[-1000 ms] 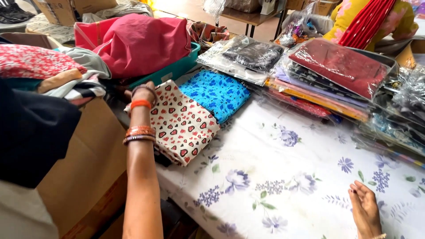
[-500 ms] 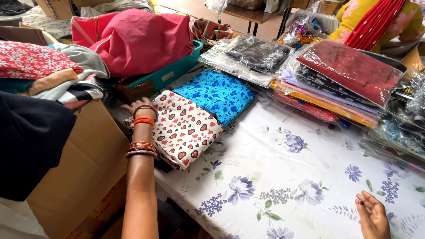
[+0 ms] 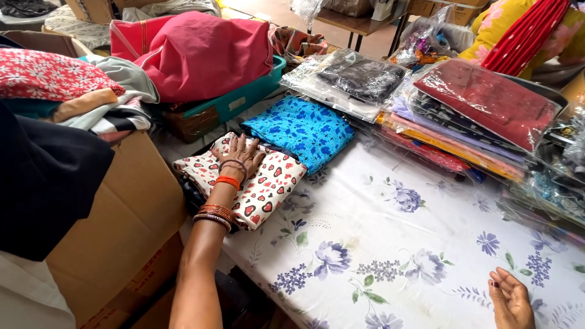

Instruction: Folding and stacking various garments, including patterned leggings and black trousers, on a work table.

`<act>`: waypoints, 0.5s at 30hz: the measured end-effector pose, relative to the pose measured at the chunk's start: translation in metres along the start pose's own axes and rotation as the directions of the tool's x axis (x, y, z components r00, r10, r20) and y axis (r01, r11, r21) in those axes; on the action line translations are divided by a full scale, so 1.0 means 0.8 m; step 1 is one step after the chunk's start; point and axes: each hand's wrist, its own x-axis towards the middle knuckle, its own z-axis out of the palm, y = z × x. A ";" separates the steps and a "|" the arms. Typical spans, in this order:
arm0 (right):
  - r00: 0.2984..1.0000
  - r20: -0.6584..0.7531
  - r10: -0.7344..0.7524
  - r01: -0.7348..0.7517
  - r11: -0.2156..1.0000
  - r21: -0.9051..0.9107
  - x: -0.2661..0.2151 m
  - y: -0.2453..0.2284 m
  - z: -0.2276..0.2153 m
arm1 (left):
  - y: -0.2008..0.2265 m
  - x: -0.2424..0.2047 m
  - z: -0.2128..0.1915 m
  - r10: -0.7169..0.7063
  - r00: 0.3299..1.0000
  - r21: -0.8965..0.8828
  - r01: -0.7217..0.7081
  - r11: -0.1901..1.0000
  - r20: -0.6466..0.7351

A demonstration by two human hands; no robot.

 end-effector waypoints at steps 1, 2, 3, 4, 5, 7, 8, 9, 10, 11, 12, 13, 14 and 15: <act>1.000 0.002 -0.015 0.015 0.999 -0.033 -0.003 -0.005 0.002 | -0.004 0.004 0.009 0.002 0.999 -0.043 -0.004 0.999 -0.046; 0.999 0.005 -0.032 0.032 0.997 -0.067 -0.005 -0.011 0.004 | -0.008 0.009 0.017 0.001 0.996 -0.086 -0.009 0.996 -0.094; 0.999 0.010 -0.032 0.032 0.997 -0.065 -0.007 -0.012 0.005 | -0.006 0.007 0.017 -0.005 0.996 -0.085 -0.003 0.996 -0.093; 1.000 -0.008 -0.028 0.028 0.997 -0.077 -0.006 -0.013 0.008 | -0.005 0.007 0.015 0.001 0.994 -0.085 -0.011 0.996 -0.110; 0.999 -0.025 -0.025 0.023 0.996 -0.090 -0.007 -0.015 0.011 | -0.005 0.006 0.013 0.008 0.992 -0.083 -0.018 0.996 -0.126; 0.992 -0.025 -0.124 0.121 0.987 -0.102 0.018 0.055 -0.002 | 0.001 0.004 0.013 0.026 0.977 -0.083 -0.045 0.996 -0.214; 0.976 -0.027 -0.218 0.214 0.970 -0.115 0.033 0.089 -0.003 | -0.004 0.000 0.015 0.049 0.953 -0.077 -0.075 0.994 -0.298; 0.975 -0.009 -0.223 0.221 0.969 -0.105 0.050 0.116 -0.010 | -0.002 -0.003 0.006 0.028 0.955 -0.078 -0.053 0.996 -0.297; 0.975 -0.002 -0.221 0.215 0.953 -0.214 0.067 0.143 -0.017 | 0.000 -0.007 -0.001 0.090 0.927 -0.062 -0.120 0.991 -0.364; 0.976 0.005 -0.220 0.210 0.924 -0.320 0.084 0.171 -0.022 | 0.002 -0.010 -0.009 0.151 0.891 -0.040 -0.186 0.982 -0.428; 0.975 0.019 -0.222 0.217 0.924 -0.314 0.099 0.193 -0.030 | 0.001 -0.023 -0.025 0.137 0.894 -0.041 -0.171 0.984 -0.426; 0.981 0.018 -0.193 0.189 0.932 -0.308 0.115 0.215 -0.037 | 0.000 -0.036 -0.041 0.233 0.809 0.090 -0.219 0.972 -0.540; 0.986 0.014 -0.164 0.160 0.940 -0.301 0.129 0.237 -0.044 | 0.000 -0.048 -0.058 0.336 0.702 0.228 -0.247 0.942 -0.629; 0.986 0.026 -0.166 0.166 0.941 -0.295 0.148 0.207 -0.052 | -0.006 -0.047 -0.073 0.327 0.707 0.228 -0.235 0.945 -0.628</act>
